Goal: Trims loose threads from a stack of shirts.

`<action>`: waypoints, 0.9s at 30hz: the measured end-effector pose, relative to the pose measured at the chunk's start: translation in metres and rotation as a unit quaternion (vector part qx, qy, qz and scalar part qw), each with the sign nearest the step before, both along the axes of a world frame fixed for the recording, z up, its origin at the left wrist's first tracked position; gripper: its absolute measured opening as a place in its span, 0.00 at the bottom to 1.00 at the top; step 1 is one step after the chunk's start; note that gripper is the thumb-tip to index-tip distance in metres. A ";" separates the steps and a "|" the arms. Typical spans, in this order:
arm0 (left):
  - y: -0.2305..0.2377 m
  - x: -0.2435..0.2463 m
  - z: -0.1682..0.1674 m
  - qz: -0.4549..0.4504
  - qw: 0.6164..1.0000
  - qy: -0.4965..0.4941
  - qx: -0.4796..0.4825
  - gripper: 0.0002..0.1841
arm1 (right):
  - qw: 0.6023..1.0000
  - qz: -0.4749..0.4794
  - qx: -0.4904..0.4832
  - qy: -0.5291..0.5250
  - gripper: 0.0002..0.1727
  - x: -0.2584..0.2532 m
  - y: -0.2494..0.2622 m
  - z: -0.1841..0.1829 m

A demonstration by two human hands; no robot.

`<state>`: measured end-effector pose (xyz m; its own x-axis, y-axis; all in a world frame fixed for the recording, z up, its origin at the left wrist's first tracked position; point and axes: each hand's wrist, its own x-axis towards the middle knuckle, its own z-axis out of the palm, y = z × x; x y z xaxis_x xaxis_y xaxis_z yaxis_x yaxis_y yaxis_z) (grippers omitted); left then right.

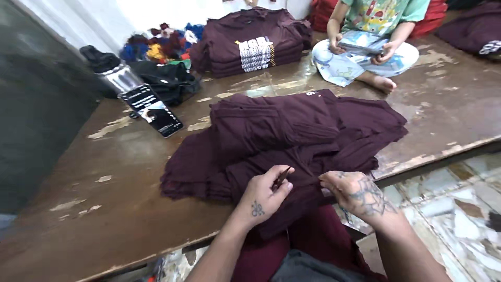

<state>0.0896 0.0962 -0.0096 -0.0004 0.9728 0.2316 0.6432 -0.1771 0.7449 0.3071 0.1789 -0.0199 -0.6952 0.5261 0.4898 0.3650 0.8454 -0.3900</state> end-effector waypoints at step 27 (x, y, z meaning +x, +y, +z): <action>-0.008 0.010 0.024 -0.042 0.915 0.357 0.184 0.14 | 0.980 0.090 0.047 0.172 0.14 0.004 -0.020 -0.019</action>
<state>0.0998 0.0884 0.0143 0.3505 0.8181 0.4559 0.9149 -0.4032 0.0202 0.3114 0.1587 -0.0393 -0.5582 0.3519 0.7514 0.0680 0.9220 -0.3812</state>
